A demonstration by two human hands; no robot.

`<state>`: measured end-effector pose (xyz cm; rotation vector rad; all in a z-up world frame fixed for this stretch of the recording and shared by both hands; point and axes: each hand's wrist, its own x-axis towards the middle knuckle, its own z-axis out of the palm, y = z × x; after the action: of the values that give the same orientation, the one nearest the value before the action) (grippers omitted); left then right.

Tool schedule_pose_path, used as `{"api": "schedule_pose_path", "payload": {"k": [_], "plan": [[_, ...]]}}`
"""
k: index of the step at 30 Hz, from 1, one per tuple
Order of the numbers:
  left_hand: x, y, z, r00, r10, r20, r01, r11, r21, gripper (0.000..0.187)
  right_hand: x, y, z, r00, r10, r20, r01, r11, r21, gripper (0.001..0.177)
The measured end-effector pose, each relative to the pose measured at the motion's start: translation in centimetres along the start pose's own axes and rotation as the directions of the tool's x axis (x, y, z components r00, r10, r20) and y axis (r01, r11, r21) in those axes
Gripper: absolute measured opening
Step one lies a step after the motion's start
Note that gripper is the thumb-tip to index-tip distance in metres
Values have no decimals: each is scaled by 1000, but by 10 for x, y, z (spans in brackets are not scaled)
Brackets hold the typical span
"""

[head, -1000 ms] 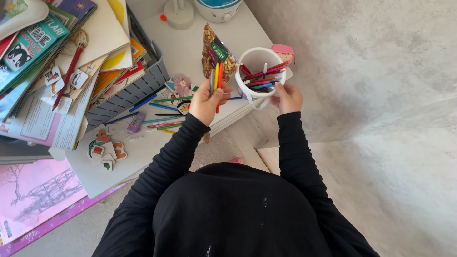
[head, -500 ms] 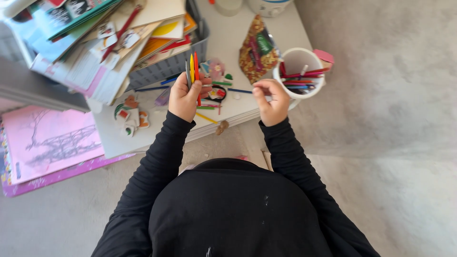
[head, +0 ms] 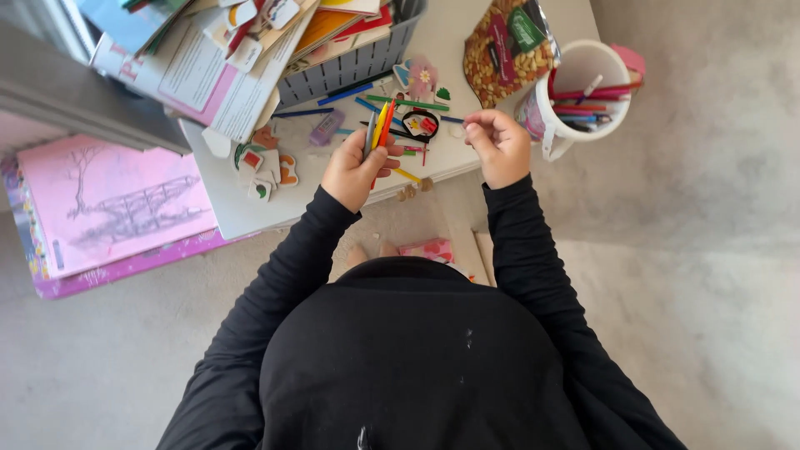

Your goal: Sorting through writing utensils, stickers, and decorative items to organize a child's desk setup.

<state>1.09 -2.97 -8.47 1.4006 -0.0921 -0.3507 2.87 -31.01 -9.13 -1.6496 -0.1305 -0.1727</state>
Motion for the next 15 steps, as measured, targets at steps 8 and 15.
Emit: {"api": "schedule_pose_path", "payload": {"k": [8,15], "plan": [[3,-18,7,993,-21,118,24,999,-25,21,-42,-1,-24,981,63,-181,-73,996,-47,12],[7,-17,18,977,-26,211,22,1000,20,21,-70,-1,-39,962,69,-262,-92,993,-77,12]]}}
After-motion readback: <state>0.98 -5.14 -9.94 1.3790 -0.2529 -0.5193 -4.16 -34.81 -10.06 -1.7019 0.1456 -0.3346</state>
